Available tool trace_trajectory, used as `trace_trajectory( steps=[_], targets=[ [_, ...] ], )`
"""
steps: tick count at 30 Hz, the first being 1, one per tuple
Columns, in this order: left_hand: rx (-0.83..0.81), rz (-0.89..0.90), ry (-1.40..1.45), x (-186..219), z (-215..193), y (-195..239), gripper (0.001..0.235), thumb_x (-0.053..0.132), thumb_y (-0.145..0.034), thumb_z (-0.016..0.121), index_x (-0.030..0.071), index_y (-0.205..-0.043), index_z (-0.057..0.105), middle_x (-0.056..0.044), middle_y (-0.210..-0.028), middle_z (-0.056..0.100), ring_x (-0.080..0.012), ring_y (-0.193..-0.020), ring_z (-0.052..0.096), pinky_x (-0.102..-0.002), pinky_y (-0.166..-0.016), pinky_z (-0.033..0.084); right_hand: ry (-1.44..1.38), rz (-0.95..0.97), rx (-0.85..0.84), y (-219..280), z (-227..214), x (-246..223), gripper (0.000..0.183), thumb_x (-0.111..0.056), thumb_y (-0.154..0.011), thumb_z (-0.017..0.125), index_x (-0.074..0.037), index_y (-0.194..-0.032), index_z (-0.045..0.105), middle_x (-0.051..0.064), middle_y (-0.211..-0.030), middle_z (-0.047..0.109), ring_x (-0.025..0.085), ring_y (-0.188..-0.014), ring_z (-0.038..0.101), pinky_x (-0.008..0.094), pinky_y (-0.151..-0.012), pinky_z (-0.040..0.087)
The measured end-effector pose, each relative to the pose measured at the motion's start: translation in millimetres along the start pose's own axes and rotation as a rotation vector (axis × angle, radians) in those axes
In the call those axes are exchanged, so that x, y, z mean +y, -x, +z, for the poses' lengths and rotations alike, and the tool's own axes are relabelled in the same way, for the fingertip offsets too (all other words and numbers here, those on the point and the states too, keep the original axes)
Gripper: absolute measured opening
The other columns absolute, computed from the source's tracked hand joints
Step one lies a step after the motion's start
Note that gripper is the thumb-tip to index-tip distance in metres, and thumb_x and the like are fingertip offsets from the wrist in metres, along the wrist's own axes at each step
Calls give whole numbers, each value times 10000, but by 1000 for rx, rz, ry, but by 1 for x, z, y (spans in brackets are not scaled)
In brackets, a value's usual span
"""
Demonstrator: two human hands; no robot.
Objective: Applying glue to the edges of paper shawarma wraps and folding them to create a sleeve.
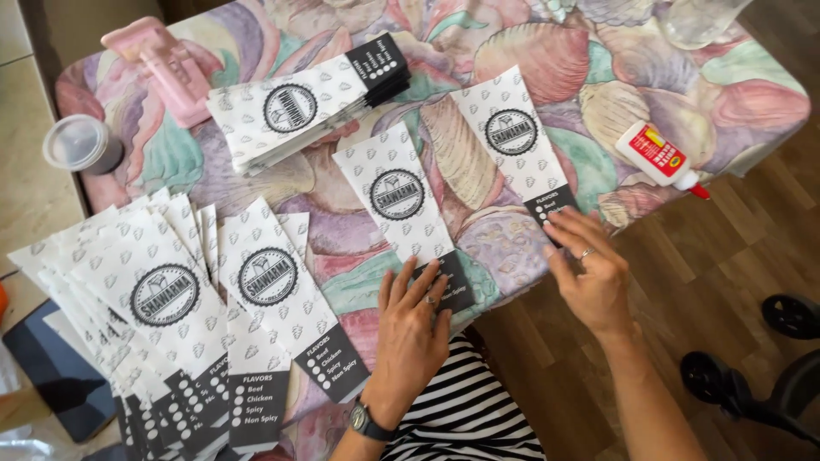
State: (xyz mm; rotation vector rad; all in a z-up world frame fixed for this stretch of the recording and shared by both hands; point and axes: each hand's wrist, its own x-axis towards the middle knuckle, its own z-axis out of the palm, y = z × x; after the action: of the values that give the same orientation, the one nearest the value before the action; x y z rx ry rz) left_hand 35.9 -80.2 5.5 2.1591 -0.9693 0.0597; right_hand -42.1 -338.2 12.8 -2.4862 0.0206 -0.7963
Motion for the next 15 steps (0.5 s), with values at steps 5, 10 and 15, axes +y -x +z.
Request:
trace_trajectory(
  steps=[5,10,15],
  targets=[
    [66,63,8,18,53,-44,426,99,-749,785,1,-1163,747,-183,-1301,686,-429,-1357,514,-593,-1165,292,110,29,84,6,-4,13,220,-52,-980,701,-33,-1194,749,157,-1258,720,371,-1271,636,479,-1168,423],
    [63,105,18,36,89,-77,415,142,-763,743,10,-1156,745,-180,-1285,685,-422,-1353,506,-574,-1150,316,119,28,98,4,-10,20,215,-78,-967,733,-33,-1176,757,157,-1237,725,387,-1243,650,497,-1110,479],
    [64,84,43,45,93,-79,438,132,-739,699,9,-1159,734,-192,-1253,676,-426,-1337,491,-564,-1134,319,111,51,84,5,-15,22,214,-72,-958,739,-41,-1169,759,153,-1229,727,386,-1250,648,502,-1077,503]
  ],
)
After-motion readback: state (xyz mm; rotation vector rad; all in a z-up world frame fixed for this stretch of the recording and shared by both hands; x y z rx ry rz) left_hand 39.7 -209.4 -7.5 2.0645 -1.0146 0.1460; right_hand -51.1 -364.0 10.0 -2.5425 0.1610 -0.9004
